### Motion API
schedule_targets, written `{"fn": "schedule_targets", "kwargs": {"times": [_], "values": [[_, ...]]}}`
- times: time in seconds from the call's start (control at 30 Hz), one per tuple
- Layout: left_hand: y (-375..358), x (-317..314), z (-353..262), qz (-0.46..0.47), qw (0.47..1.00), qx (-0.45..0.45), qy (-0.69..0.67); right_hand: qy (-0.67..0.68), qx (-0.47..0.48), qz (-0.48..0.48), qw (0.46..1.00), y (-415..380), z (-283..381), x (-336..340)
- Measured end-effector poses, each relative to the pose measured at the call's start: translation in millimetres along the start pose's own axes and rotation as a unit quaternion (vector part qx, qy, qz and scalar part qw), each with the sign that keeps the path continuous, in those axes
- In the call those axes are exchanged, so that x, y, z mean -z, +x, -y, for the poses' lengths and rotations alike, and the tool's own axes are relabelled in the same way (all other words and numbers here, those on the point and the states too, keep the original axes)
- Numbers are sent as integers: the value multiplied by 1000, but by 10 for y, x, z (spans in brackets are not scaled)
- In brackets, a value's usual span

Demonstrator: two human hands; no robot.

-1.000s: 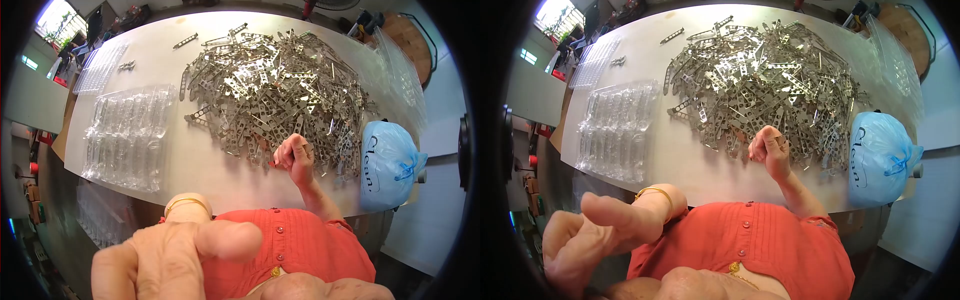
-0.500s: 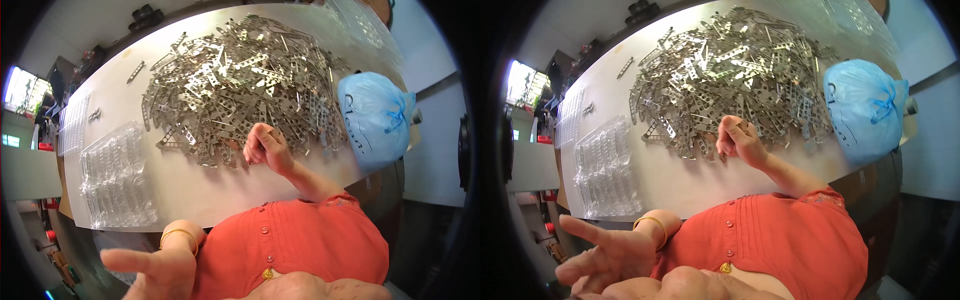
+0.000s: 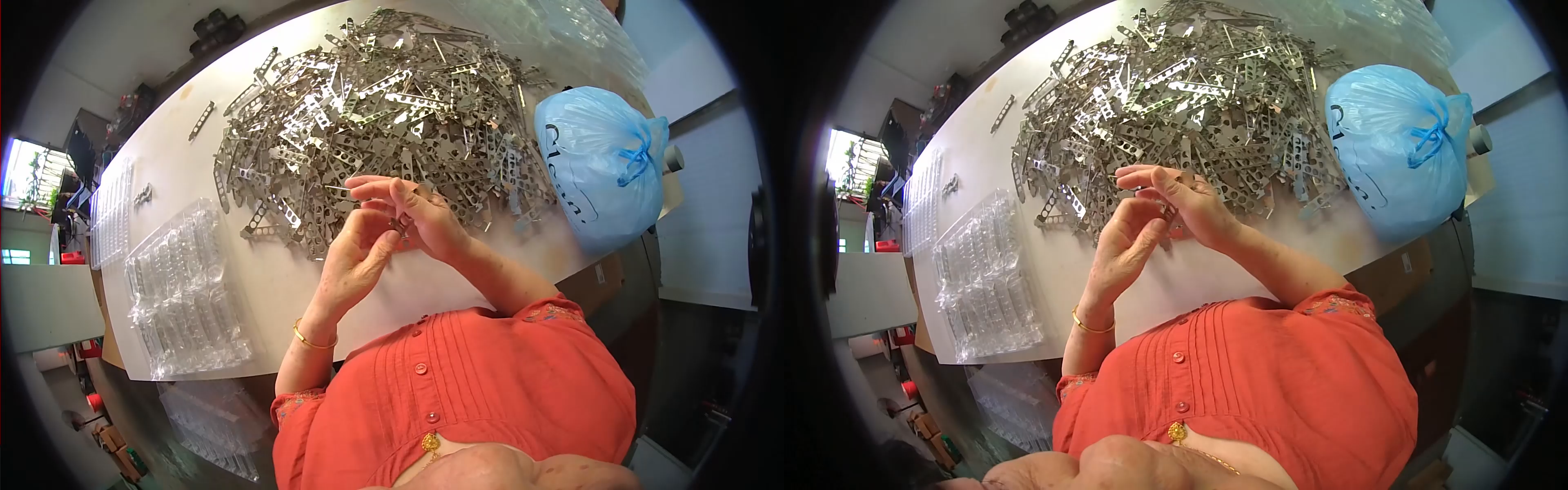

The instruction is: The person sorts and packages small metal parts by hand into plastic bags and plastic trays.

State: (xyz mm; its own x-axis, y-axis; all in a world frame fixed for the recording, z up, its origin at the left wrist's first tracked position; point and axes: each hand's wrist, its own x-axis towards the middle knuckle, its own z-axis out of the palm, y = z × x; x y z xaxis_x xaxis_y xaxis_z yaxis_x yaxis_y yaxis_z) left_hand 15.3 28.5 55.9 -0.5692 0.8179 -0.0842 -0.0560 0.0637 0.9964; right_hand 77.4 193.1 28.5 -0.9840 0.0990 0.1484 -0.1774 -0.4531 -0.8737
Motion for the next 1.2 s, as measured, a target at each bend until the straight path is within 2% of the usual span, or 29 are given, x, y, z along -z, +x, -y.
{"fn": "schedule_targets", "kwargs": {"times": [0.03,0.1,0.17,0.3,0.37,0.4,0.47,0.5,0.6,0.7,0.77,0.83,0.97,1.03,1.1,1.13,1.17,1.2], "values": [[17,-7,41,42,999,7,-27,-2,1,-1,1000,-5,-3,-7],[44,4,91,53,997,26,-40,34,-47,9,998,-19,1,-36],[41,27,121,86,995,5,41,11,-27,9,1000,0,2,-76],[-6,-51,70,85,996,15,3,-15,-33,57,998,-5,90,-107],[-48,-90,-13,70,992,17,-102,-4,-140,9,990,-57,303,-211],[-67,-102,-31,71,992,14,-103,-7,-139,10,990,-71,300,-221],[-97,-132,-53,56,992,29,-112,-50,-65,-43,996,-105,263,-207],[-107,-136,-32,63,991,22,-114,-58,-60,-47,995,-118,270,-185],[-148,-159,33,48,993,35,-103,-99,62,-68,991,-173,272,-133],[-196,-240,21,44,995,29,-88,-130,57,-61,988,-267,293,-167],[-208,-253,97,63,994,24,-91,-132,62,-88,985,-305,278,-204],[-213,-287,118,44,994,19,-95,-78,58,-84,992,-324,217,-162],[-256,-355,27,49,997,27,-53,-101,50,-75,991,-391,227,-151],[-253,-342,60,54,996,20,-74,-104,60,-88,989,-420,299,-139],[-254,-329,63,48,996,29,-74,-285,135,-131,940,-487,485,-123],[-257,-324,78,52,996,24,-75,-332,178,-168,911,-538,644,-116],[-260,-320,102,42,996,20,-74,-337,180,-169,909,-587,799,-59],[-261,-316,127,32,997,17,-73,-413,237,-205,855,-635,963,25]]}}
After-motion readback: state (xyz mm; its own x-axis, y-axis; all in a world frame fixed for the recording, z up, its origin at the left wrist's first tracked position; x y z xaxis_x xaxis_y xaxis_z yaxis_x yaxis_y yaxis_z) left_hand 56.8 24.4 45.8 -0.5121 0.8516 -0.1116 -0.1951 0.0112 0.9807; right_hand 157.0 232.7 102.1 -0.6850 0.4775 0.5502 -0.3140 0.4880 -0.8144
